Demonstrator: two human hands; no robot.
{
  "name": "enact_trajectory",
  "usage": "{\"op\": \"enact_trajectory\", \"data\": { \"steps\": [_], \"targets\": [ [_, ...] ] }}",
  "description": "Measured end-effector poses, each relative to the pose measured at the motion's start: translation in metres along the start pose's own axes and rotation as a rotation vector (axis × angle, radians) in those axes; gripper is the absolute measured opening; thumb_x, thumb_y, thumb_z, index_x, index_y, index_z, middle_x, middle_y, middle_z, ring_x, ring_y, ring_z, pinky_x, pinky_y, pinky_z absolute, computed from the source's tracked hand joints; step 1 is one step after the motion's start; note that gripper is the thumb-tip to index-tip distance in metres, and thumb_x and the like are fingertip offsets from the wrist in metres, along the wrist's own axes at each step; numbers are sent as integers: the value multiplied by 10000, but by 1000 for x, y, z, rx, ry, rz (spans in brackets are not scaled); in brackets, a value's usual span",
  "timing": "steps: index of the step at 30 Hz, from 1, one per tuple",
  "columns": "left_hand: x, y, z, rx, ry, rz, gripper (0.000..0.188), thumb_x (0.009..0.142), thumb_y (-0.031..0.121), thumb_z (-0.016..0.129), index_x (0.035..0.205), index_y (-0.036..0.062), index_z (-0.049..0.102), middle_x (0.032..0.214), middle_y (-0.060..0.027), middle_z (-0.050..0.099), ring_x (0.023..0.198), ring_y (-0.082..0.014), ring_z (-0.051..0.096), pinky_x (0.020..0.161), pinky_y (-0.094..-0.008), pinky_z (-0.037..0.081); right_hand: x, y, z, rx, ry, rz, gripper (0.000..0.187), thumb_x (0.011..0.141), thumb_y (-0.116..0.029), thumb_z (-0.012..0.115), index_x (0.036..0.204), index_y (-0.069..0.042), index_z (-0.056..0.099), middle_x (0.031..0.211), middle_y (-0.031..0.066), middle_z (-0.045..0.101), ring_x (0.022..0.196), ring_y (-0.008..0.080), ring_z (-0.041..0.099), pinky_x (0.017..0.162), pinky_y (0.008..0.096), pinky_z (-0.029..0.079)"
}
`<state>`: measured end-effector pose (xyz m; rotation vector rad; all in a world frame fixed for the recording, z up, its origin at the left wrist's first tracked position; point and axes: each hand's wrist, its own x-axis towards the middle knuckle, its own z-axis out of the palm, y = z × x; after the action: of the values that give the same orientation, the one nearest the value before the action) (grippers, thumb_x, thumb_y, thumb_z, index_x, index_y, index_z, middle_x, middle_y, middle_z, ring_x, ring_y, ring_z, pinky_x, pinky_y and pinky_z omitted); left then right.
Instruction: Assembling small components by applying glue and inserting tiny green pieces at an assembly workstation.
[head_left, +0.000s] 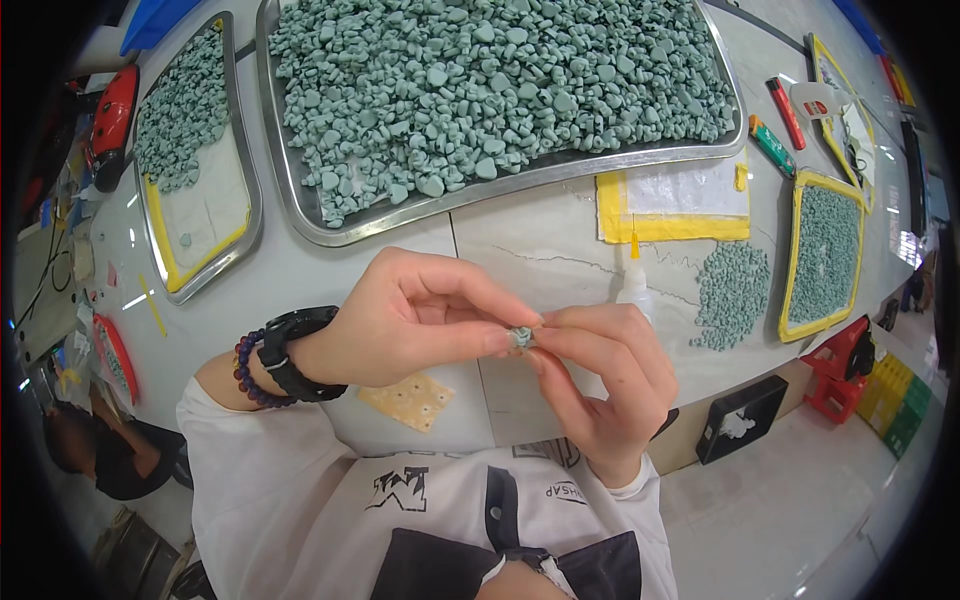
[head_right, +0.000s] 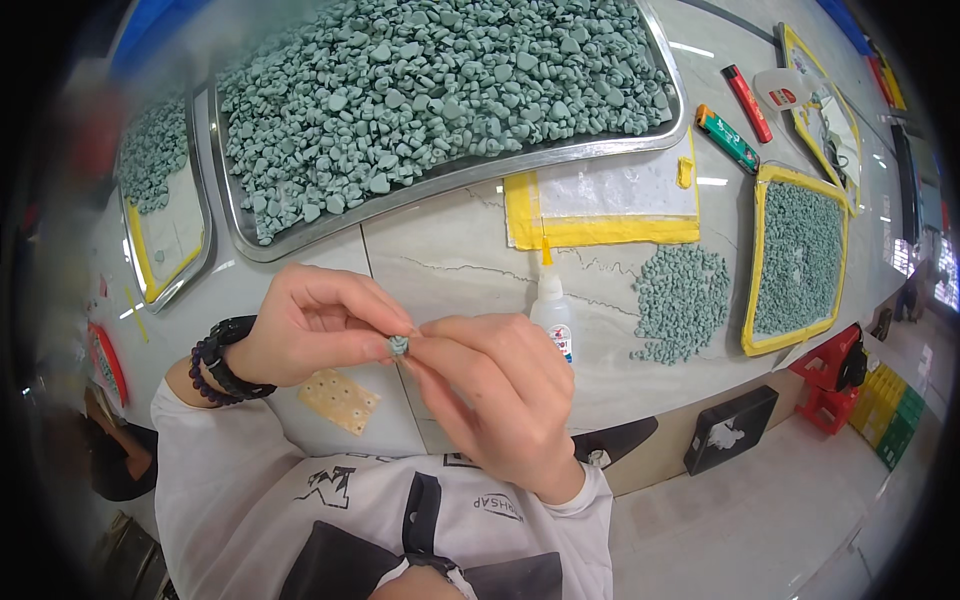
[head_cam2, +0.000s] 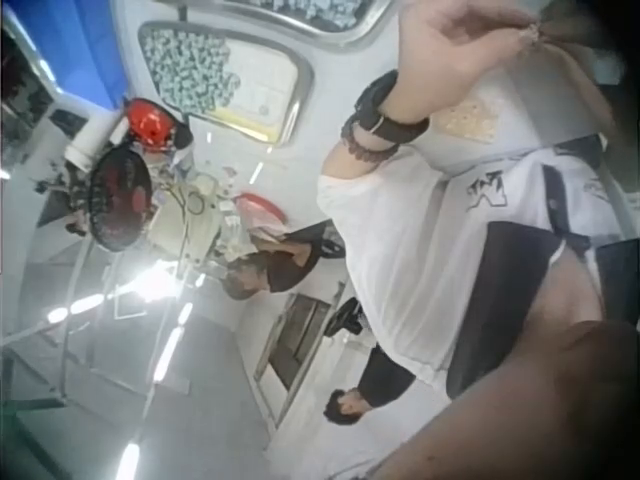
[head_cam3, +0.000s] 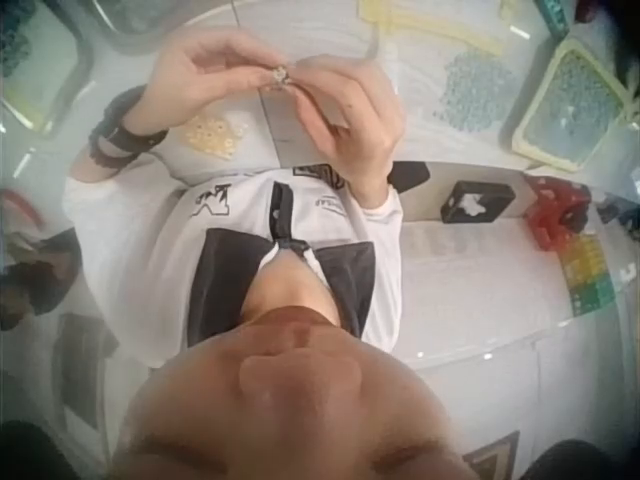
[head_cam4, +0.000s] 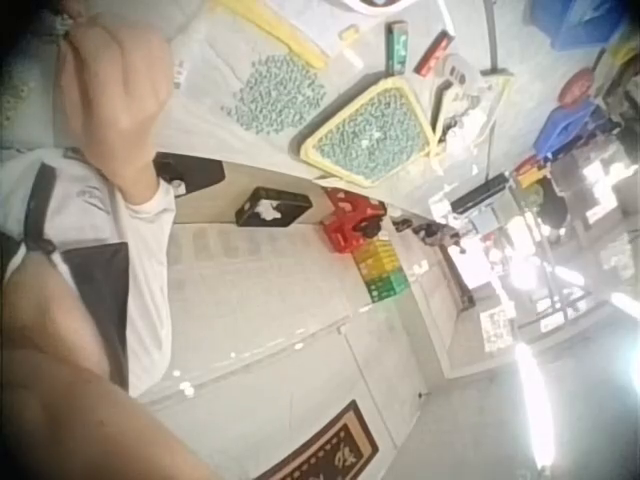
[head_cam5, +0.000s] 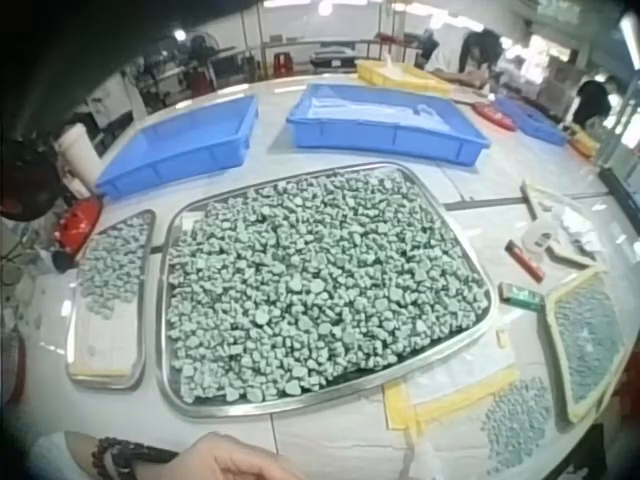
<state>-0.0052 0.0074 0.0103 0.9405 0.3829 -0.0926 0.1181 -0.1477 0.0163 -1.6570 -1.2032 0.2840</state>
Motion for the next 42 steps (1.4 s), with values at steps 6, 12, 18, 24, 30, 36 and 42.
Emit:
{"op": "enact_trajectory", "data": {
  "steps": [6, 12, 18, 24, 30, 36, 42],
  "targets": [
    [-1, -3, 2, 231, 2, 237, 236, 754, -158, 596, 956, -45, 638, 1001, -165, 630, 942, -188, 613, 811, -283, 499, -3, 2, 2, -15, 13, -19, 259, 612, 24, 734, 852, -21, 646, 861, 89, 655, 663, 202, 601, 539, 284, 431],
    [-1, -3, 4, 139, 21, 204, 231, 753, -161, 596, 945, -39, 639, 1002, -160, 626, 941, -191, 613, 809, -285, 498, -4, 3, 1, -56, 2, -47, 245, 620, 8, 731, 849, -22, 651, 866, 86, 662, 659, 194, 604, 539, 271, 418],
    [-2, -5, 1, 220, 3, 224, 230, 752, -166, 594, 937, -36, 638, 1004, -154, 619, 944, -193, 609, 813, -283, 494, -3, 3, 0, -73, -6, -56, 244, 614, 8, 728, 844, -22, 651, 867, 84, 663, 661, 190, 604, 544, 270, 417],
    [-4, -3, 4, 122, 33, 185, 221, 749, -156, 605, 935, -39, 631, 1006, -156, 617, 933, -186, 610, 808, -280, 497, -6, -2, 5, -20, 18, -21, 254, 606, 29, 719, 844, -22, 645, 873, 89, 663, 667, 190, 606, 558, 272, 430],
    [-2, 1, 5, -90, 85, 32, 189, 763, -122, 612, 935, -46, 620, 1003, -162, 616, 937, -202, 610, 815, -295, 502, -7, -3, 9, 55, 70, 64, 258, 612, 46, 713, 850, -21, 640, 870, 103, 662, 681, 205, 614, 576, 275, 442],
    [-1, -4, -2, -81, -48, 89, 211, 815, -89, 576, 1016, -37, 614, 1072, -119, 618, 996, -159, 592, 884, -292, 477, -4, -6, 4, 80, 56, 58, 262, 613, 53, 718, 853, -20, 644, 874, 108, 664, 690, 216, 618, 584, 278, 444],
    [-3, -5, 1, 62, -8, 250, 220, 750, -139, 613, 948, -43, 631, 1001, -164, 626, 949, -217, 613, 820, -309, 501, -5, -8, 6, 27, 56, 42, 274, 609, 67, 709, 863, -13, 646, 888, 128, 662, 701, 226, 618, 595, 281, 448]
  ]
}}
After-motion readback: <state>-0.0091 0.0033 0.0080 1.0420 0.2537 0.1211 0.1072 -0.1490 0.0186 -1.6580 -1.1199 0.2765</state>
